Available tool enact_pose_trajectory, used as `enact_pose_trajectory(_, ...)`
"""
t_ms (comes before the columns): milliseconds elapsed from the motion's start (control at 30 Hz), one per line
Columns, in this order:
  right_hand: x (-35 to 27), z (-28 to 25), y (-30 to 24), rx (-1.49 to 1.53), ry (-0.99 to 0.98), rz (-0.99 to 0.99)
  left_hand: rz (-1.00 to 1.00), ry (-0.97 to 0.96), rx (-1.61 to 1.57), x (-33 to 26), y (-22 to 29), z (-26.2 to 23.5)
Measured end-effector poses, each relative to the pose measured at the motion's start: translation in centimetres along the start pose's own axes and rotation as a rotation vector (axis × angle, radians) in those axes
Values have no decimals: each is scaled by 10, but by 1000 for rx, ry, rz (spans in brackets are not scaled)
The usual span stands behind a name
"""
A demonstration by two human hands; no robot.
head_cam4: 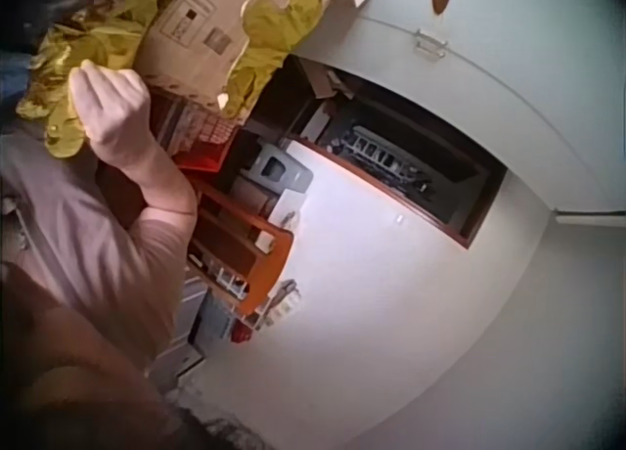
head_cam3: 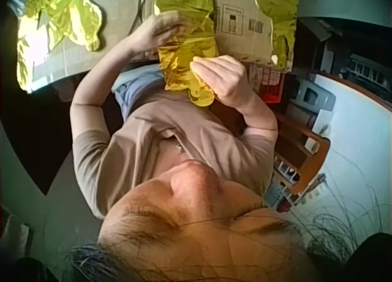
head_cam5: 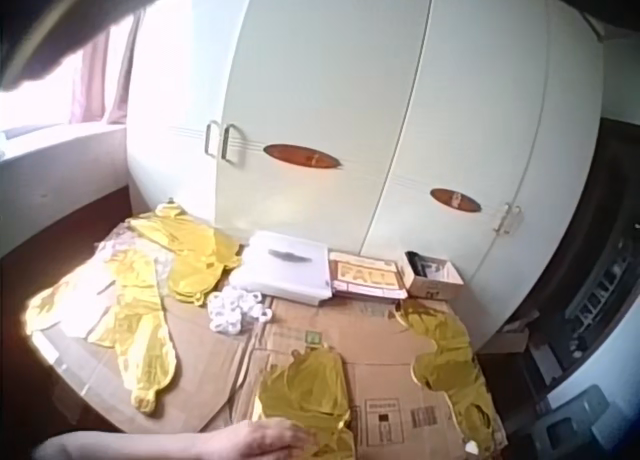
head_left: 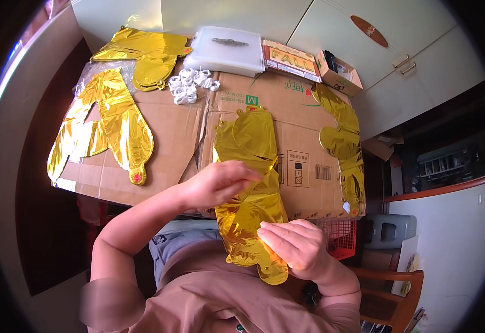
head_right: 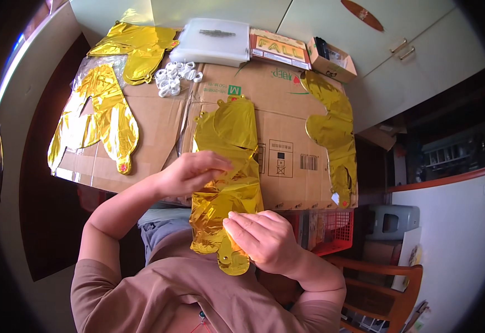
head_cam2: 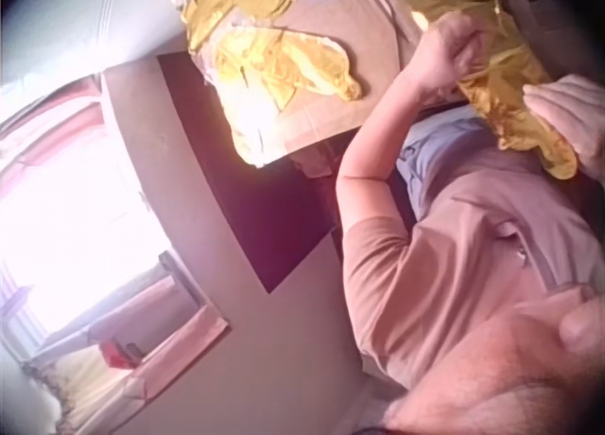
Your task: Folding a sheet of gold-colored foil into a smaller rectangular shape on a workbench.
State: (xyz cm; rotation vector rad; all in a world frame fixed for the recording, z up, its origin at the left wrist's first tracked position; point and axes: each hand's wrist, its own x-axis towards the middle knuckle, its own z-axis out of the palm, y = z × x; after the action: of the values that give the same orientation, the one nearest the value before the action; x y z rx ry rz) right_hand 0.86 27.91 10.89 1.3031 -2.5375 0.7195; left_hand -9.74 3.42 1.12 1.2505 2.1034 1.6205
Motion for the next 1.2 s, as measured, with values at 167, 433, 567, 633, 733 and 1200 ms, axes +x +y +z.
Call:
enact_pose_trajectory(167, 0, -3, -3, -7, -12, 1, 563, -174, 725, 48, -31, 17)
enact_pose_trajectory(433, -9, 2, -3, 17, -5, 16, 578, -478, 762, 59, -48, 44)
enact_pose_trajectory(567, -9, 2, -3, 29, -3, 30, 591, -462, 743, 59, -50, 46)
enact_pose_trajectory(633, -8, 2, -2, 29, 2, 29, 606, -441, 745, 58, -50, 45)
enact_pose_trajectory(733, -7, 1, -2, 26, 8, 29, 585, -347, 710, 60, -43, 39)
enact_pose_trajectory(1200, 33, 5, 57, 393, 16, 329, 348, -92, 395, 6, -43, 7)
